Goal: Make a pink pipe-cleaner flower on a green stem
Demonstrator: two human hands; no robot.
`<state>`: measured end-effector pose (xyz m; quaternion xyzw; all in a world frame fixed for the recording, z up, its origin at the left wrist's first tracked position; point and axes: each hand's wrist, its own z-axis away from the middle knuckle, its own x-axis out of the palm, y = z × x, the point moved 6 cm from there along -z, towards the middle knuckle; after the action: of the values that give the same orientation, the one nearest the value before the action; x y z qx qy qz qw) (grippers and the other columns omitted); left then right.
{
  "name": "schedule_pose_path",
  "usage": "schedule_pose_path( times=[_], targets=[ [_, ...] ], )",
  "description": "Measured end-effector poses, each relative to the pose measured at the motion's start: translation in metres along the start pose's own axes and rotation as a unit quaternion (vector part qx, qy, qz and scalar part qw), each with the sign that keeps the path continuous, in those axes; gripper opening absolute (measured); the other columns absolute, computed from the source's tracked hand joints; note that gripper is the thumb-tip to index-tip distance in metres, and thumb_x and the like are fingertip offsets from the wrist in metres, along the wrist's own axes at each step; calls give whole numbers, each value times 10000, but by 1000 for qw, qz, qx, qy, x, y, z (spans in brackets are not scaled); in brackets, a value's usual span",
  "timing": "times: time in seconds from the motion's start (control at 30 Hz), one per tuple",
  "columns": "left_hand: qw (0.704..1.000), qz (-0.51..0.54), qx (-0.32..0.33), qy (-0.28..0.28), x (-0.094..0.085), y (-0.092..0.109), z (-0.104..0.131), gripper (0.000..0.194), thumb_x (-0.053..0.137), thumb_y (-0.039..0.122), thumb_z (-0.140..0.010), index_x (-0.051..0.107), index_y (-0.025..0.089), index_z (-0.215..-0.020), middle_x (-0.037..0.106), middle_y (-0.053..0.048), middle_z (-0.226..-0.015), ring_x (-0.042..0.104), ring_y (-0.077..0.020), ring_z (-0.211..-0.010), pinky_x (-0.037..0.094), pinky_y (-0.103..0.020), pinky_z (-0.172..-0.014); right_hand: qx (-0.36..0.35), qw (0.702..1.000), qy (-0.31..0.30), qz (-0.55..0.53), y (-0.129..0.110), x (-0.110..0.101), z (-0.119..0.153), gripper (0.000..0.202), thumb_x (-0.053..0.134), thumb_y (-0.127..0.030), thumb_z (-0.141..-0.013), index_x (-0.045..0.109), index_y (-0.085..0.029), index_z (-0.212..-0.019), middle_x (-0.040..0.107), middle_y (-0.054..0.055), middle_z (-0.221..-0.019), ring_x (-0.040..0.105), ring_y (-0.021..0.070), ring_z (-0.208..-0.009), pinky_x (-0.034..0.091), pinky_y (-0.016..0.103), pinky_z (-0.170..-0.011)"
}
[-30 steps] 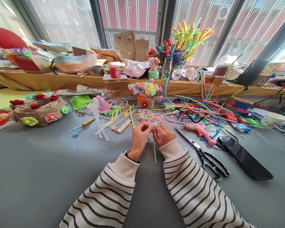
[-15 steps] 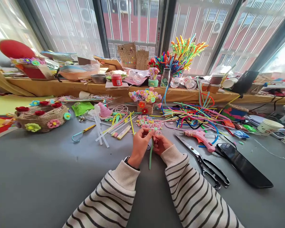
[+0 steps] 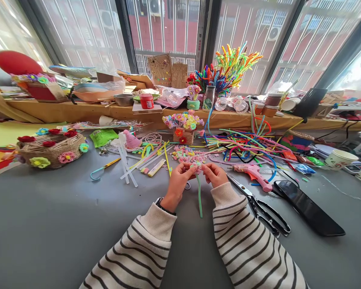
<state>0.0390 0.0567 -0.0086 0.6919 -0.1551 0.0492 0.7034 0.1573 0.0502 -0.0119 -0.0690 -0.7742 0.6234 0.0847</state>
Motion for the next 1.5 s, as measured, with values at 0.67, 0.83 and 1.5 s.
schedule_pose_path(
  times=[0.67, 0.83, 1.5],
  targets=[
    [995, 29, -96, 10, -4, -16, -3, 314, 670, 179, -482, 490, 135, -736, 546, 19, -596, 570, -102, -563, 445, -225, -557, -327, 852, -46, 406, -32, 0, 9, 173, 432, -213, -733, 579, -184, -818, 550, 35, -725, 482, 104, -581, 399, 203, -536],
    [993, 36, -110, 16, -5, -15, -2, 280, 655, 161, -506, 480, 139, -724, 561, 14, -608, 571, -92, -558, 434, -211, -562, -367, 806, -18, 464, -35, 5, 16, 201, 403, -251, -776, 599, -204, -765, 564, 28, -716, 513, 88, -610, 372, 164, -531],
    [984, -126, 107, 67, -11, 0, -5, 218, 605, 257, -536, 530, 152, -712, 557, 0, -638, 526, -96, -577, 421, -229, -581, -227, 907, 4, 355, -18, 5, 6, 143, 459, -268, -681, 525, -161, -613, 486, 9, -607, 432, 87, -473, 361, 203, -463]
  ],
)
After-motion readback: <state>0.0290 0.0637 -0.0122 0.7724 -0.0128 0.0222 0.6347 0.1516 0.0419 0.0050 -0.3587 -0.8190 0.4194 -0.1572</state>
